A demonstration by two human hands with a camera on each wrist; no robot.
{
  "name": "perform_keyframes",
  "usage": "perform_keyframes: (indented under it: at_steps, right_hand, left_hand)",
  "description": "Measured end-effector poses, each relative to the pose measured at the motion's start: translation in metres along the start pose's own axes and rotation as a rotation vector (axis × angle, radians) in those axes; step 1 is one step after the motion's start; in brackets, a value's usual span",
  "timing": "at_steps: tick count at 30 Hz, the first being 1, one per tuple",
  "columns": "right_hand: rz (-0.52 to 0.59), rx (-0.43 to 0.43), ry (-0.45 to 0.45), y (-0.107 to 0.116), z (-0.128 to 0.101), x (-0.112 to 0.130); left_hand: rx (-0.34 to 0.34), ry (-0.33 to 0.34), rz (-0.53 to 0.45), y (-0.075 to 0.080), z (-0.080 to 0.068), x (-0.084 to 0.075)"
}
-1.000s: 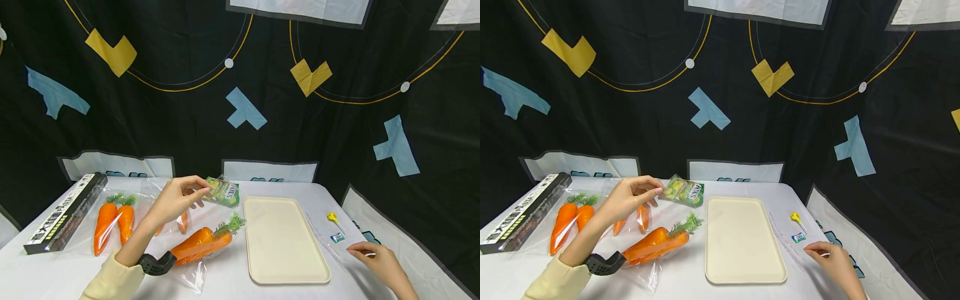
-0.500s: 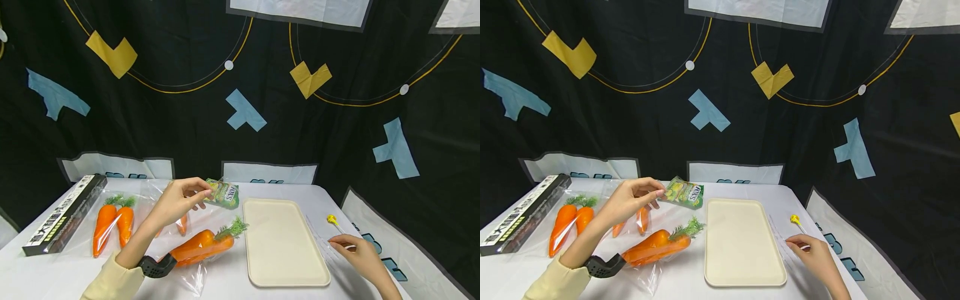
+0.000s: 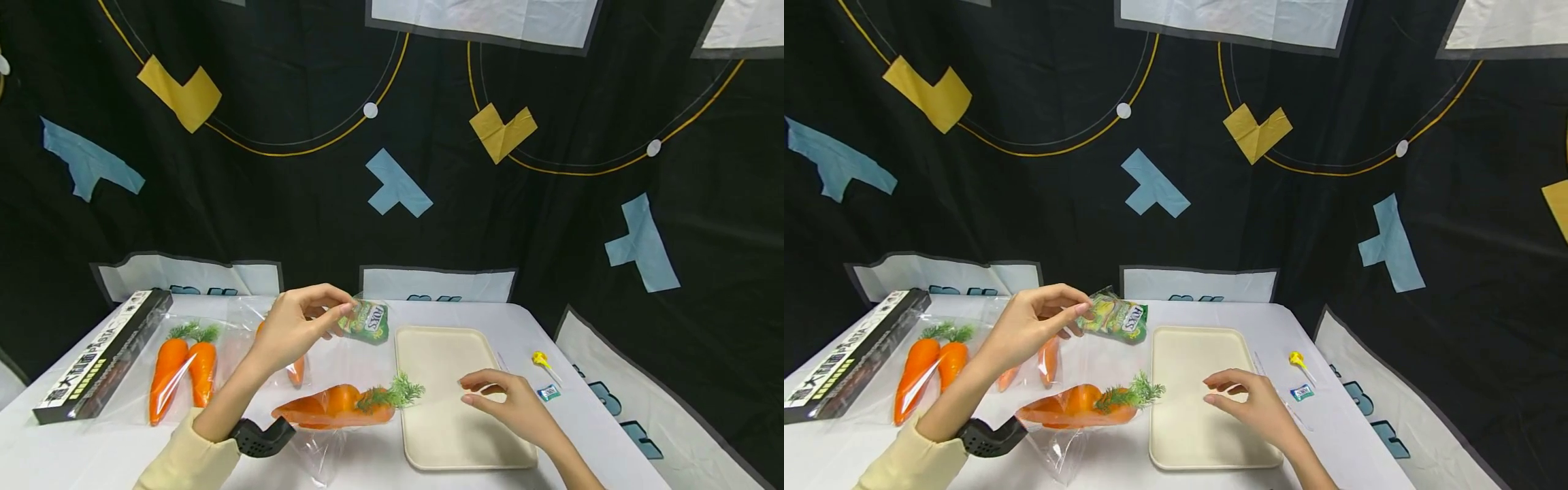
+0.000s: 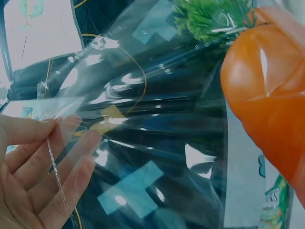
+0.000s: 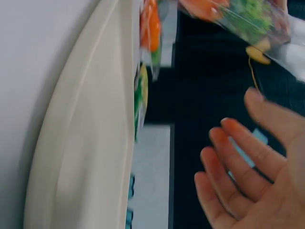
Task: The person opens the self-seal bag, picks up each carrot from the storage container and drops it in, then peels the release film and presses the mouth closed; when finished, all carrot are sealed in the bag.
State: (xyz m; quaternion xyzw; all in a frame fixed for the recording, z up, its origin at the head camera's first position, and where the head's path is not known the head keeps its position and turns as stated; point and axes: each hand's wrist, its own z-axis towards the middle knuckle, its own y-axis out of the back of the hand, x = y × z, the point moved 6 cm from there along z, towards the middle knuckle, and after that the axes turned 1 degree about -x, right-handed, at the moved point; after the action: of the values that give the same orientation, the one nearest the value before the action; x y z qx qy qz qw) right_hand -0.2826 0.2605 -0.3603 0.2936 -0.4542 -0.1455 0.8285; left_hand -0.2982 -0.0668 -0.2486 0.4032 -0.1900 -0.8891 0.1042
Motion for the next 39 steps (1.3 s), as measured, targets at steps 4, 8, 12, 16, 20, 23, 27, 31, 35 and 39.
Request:
perform_keyframes:
  at_steps: [4, 8, 12, 16, 20, 23, 27, 31, 35, 39]
  right_hand:
    - [0.108, 0.093, 0.102, -0.021, 0.006, 0.021]
    - [0.142, 0.117, 0.149, -0.034, 0.008, 0.033]
    - [0.200, 0.036, 0.095, -0.036, 0.014, 0.033]
    - [0.316, -0.090, 0.016, -0.034, 0.026, 0.027]
    - [0.413, -0.205, -0.059, -0.034, 0.036, 0.023]
    - [0.477, -0.275, -0.093, -0.036, 0.041, 0.023]
    - [0.480, -0.355, -0.062, -0.029, 0.045, 0.029]
    - [0.409, -0.415, 0.015, -0.019, 0.045, 0.041]
    - [0.382, -0.439, 0.065, -0.012, 0.045, 0.052]
    - [0.362, -0.434, 0.092, -0.009, 0.045, 0.062]
  left_hand:
    - [-0.037, -0.029, -0.042, -0.002, -0.001, -0.007]
    - [-0.081, -0.058, -0.076, -0.004, 0.000, -0.012]
    - [-0.117, -0.090, -0.125, -0.004, 0.001, -0.016]
    - [-0.134, -0.084, -0.152, -0.005, 0.001, -0.018]
    - [-0.139, -0.066, -0.160, -0.005, 0.000, -0.016]
    - [-0.131, -0.066, -0.188, -0.002, -0.001, -0.015]
    - [-0.122, -0.053, -0.226, 0.006, -0.003, -0.010]
    - [-0.118, -0.019, -0.270, 0.011, -0.007, -0.004]
    - [-0.106, 0.007, -0.344, 0.014, -0.011, 0.001]
    - [-0.109, 0.032, -0.377, 0.018, -0.016, 0.005]
